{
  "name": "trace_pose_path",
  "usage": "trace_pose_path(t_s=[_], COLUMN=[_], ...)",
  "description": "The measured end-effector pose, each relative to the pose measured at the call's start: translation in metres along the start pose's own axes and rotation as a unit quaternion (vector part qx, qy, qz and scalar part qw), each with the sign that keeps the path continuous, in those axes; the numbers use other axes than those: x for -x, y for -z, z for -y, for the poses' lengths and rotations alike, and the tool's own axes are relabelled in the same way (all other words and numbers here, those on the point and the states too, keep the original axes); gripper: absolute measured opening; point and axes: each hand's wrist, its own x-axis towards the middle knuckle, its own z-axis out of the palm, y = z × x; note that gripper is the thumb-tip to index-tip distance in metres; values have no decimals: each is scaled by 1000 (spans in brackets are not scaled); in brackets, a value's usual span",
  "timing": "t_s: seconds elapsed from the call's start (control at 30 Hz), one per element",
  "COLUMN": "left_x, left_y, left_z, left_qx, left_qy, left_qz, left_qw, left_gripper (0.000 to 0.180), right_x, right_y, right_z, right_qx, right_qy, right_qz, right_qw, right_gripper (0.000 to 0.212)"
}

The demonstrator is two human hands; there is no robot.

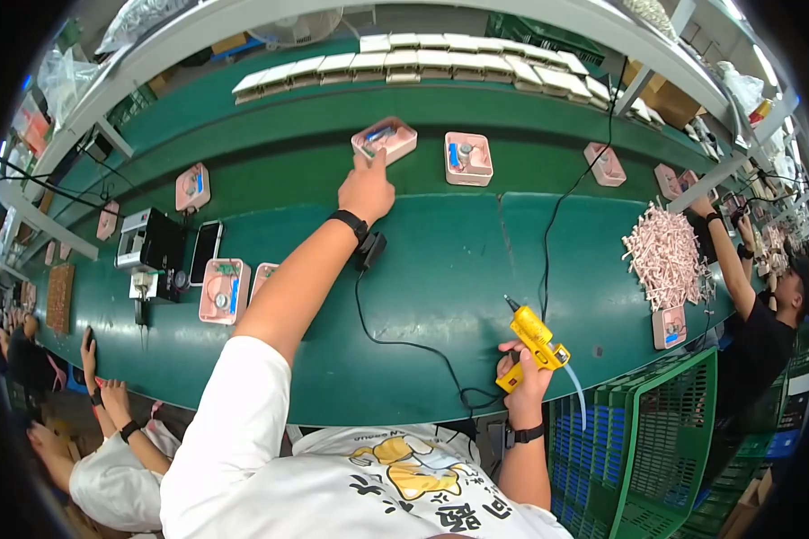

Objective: The person picks up a pink plastic housing, places a blue battery inside, and applies adhesive to the components using a glue gun before setting it back on the conveyor belt.

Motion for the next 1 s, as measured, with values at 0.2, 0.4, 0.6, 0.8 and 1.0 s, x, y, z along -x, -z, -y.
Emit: trace_pose_path(t_s=[0.2, 0.4, 0.6, 0.8, 1.0], left_x=[-53, -14, 173, 286, 265], left_y=[29, 56, 113, 130, 136], left_z=[-8, 5, -32, -34, -42], left_qx=[-110, 24, 206, 174, 141], left_qy=[-17, -159, -175, -192, -126], left_qz=[-6, -78, 87, 96, 56], left_qw=[994, 984, 959, 961, 980], left_gripper=[55, 35, 20, 15, 17], right_x=[-20, -21, -24, -23, -27], right_y=[0, 5, 2, -4, 4], right_z=[-2, 2, 4, 10, 9], right_qx=[-11, -21, -12, -3, -11], right_qy=[3, -18, -3, -6, 14], right_qz=[6, 14, 10, 24, 22], right_qw=[1000, 1000, 1000, 1000, 1000], right_gripper=[27, 33, 23, 23, 22])
